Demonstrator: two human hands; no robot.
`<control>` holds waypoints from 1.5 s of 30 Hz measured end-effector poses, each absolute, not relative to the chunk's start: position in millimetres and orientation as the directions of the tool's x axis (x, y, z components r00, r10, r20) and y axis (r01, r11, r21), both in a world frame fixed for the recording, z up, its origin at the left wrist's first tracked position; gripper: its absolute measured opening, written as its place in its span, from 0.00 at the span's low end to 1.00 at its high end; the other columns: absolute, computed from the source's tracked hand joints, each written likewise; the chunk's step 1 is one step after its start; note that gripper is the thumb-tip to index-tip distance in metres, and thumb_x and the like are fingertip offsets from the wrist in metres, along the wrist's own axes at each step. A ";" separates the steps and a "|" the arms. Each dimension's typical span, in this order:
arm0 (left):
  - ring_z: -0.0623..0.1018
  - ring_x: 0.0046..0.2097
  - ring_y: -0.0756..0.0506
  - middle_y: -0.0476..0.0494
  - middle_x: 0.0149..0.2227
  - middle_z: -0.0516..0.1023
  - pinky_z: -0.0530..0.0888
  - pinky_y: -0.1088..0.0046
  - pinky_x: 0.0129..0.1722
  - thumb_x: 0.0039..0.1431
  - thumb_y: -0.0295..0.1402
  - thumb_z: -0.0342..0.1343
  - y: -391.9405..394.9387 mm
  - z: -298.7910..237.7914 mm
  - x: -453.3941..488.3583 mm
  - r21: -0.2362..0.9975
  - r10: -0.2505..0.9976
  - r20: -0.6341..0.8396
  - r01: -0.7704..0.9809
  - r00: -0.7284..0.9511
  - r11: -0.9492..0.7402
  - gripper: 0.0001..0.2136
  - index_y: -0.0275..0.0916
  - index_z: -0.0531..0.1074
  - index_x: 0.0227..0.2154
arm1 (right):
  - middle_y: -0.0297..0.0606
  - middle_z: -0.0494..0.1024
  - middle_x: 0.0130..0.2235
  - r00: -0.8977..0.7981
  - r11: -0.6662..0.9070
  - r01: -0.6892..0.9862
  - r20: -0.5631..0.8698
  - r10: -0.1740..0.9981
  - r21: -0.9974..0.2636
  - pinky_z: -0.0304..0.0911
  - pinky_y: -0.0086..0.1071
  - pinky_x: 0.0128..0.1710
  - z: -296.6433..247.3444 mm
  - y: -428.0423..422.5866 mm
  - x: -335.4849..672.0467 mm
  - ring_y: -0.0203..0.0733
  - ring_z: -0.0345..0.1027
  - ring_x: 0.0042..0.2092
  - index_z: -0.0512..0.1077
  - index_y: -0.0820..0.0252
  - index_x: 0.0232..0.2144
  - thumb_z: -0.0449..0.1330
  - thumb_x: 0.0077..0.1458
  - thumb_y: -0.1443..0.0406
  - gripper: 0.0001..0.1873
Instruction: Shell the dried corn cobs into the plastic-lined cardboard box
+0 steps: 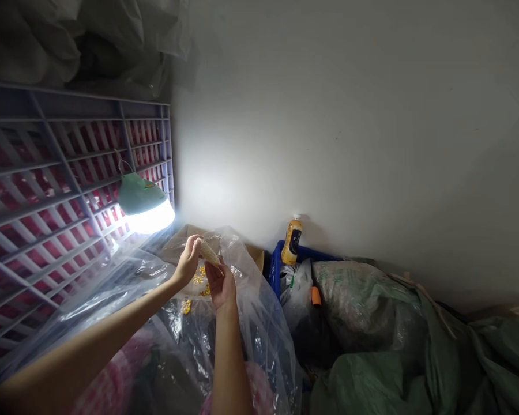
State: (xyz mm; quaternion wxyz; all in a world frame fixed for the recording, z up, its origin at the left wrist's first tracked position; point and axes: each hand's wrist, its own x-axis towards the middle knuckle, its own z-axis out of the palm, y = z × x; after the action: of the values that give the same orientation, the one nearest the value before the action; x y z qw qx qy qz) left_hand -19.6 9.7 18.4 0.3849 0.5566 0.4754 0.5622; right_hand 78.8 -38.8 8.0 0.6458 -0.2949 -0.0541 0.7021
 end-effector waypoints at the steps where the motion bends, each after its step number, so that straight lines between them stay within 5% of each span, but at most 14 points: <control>1: 0.69 0.35 0.48 0.47 0.35 0.67 0.67 0.72 0.36 0.58 0.45 0.39 8.4 19.6 -19.5 0.958 0.961 0.266 0.129 -0.077 -0.255 0.15 0.41 0.61 0.40 | 0.41 0.79 0.30 0.004 -0.166 -0.878 -0.353 0.936 -0.449 0.67 0.30 0.43 8.2 -38.7 79.5 0.38 0.73 0.37 0.71 0.65 0.29 0.53 0.42 0.74 0.09; 8: 0.71 0.35 0.47 0.47 0.34 0.71 0.66 0.72 0.38 0.57 0.45 0.40 0.8 25.6 -18.3 0.920 0.959 0.283 0.280 0.012 -0.275 0.16 0.41 0.63 0.40 | 0.39 0.78 0.27 -0.013 -0.219 -0.868 -0.421 0.907 -0.445 0.67 0.27 0.42 0.9 -33.6 78.7 0.36 0.73 0.34 0.72 0.67 0.25 0.52 0.39 0.79 0.11; 18: 0.70 0.32 0.48 0.48 0.30 0.69 0.68 0.72 0.34 0.55 0.47 0.41 10.6 16.6 -20.2 0.968 0.977 0.187 0.187 -0.098 -0.166 0.16 0.40 0.64 0.36 | 0.43 0.78 0.26 0.020 -0.205 -0.863 -0.437 0.899 -0.462 0.68 0.31 0.41 0.5 -37.6 80.6 0.40 0.74 0.34 0.67 0.64 0.15 0.52 0.42 0.72 0.08; 40: 0.70 0.35 0.47 0.47 0.33 0.71 0.67 0.71 0.38 0.56 0.46 0.41 3.8 20.3 -16.5 0.945 0.972 0.229 0.251 -0.057 -0.208 0.16 0.41 0.64 0.37 | 0.35 0.77 0.24 0.089 -0.189 -0.835 -0.466 0.880 -0.517 0.67 0.23 0.40 -3.8 -31.4 71.9 0.32 0.72 0.29 0.70 0.64 0.19 0.55 0.42 0.75 0.06; 45: 0.69 0.32 0.47 0.48 0.29 0.67 0.69 0.72 0.31 0.55 0.48 0.41 8.0 16.4 -17.9 0.984 0.978 0.138 0.137 -0.154 -0.118 0.16 0.40 0.64 0.33 | 0.34 0.76 0.24 0.116 -0.195 -0.800 -0.466 0.877 -0.567 0.66 0.22 0.39 -1.6 -32.7 70.9 0.30 0.71 0.29 0.71 0.64 0.20 0.49 0.42 0.77 0.12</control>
State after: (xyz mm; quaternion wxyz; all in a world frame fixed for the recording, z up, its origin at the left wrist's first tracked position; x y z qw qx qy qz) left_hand -17.9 8.0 16.4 0.3914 0.5194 0.5367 0.5376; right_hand 70.9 -32.7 -1.6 0.6324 -0.3977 -0.0483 0.6630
